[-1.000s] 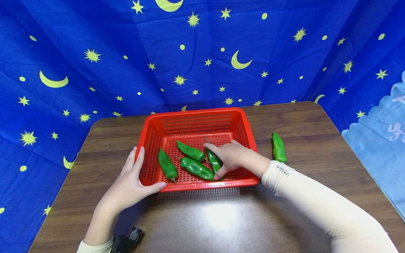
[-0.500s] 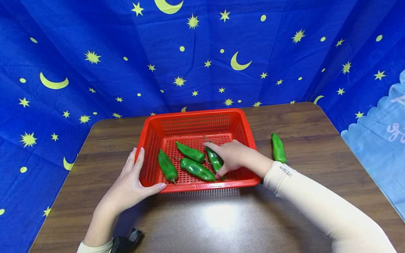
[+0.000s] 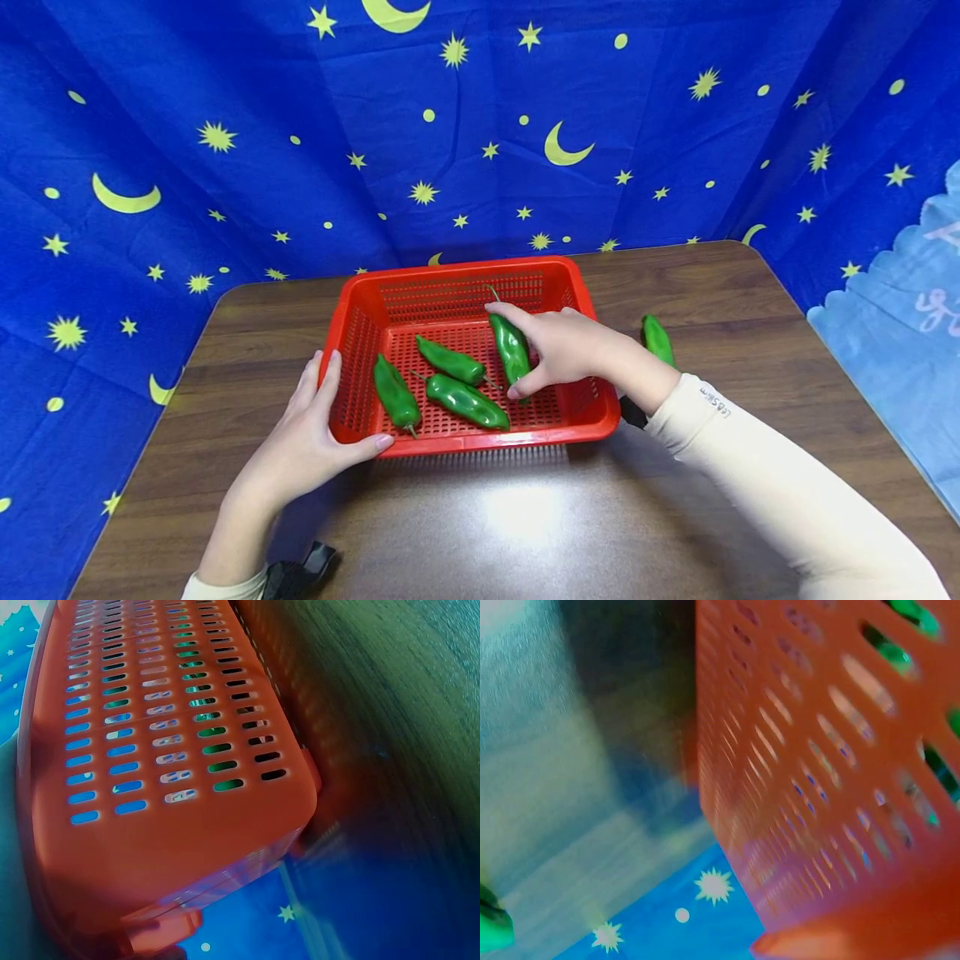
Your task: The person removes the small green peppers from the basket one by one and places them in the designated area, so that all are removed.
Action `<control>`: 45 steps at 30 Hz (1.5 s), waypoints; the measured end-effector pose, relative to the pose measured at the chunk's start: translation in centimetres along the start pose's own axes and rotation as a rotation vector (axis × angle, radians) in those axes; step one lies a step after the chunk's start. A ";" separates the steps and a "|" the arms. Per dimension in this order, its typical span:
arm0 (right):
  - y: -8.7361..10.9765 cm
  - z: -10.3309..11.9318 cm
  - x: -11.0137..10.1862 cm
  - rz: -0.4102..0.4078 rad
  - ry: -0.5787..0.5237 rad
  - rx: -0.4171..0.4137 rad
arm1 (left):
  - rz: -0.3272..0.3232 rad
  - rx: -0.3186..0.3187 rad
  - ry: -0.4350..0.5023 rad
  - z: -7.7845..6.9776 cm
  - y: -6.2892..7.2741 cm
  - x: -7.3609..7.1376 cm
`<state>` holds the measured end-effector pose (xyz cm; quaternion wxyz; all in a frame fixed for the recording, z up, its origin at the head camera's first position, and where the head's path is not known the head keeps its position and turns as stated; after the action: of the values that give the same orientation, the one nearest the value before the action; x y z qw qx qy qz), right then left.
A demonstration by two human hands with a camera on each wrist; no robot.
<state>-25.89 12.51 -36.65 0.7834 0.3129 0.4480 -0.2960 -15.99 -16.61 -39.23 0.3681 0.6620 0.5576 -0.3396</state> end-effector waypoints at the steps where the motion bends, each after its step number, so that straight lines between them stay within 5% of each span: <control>1: 0.1 0.0 -0.2 -0.006 -0.019 -0.007 | -0.002 0.001 -0.001 0.0 0.0 0.0; 16: 2.6 -0.4 -3.9 -0.096 -0.222 -0.107 | -0.007 0.007 0.000 0.0 0.0 0.0; 29: 6.1 -4.0 -6.5 -0.266 -0.210 -0.050 | -0.009 0.011 -0.014 -0.1 -0.1 -0.1; 45: 8.7 -9.3 -6.5 -0.313 -0.163 0.107 | -0.001 -0.006 -0.027 0.0 0.0 0.1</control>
<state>-27.01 26.18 -32.64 0.7437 0.2557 0.4097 -0.4622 -15.97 -16.58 -39.27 0.3774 0.6560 0.5540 -0.3469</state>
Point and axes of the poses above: each hand's wrist, its own y-axis away from the middle knuckle, its own x-axis out of the palm, z = x × y, the point moved 7 cm from there along -y, towards the middle knuckle, and after that the axes turned 2 degrees about x, right-handed, at the moved point
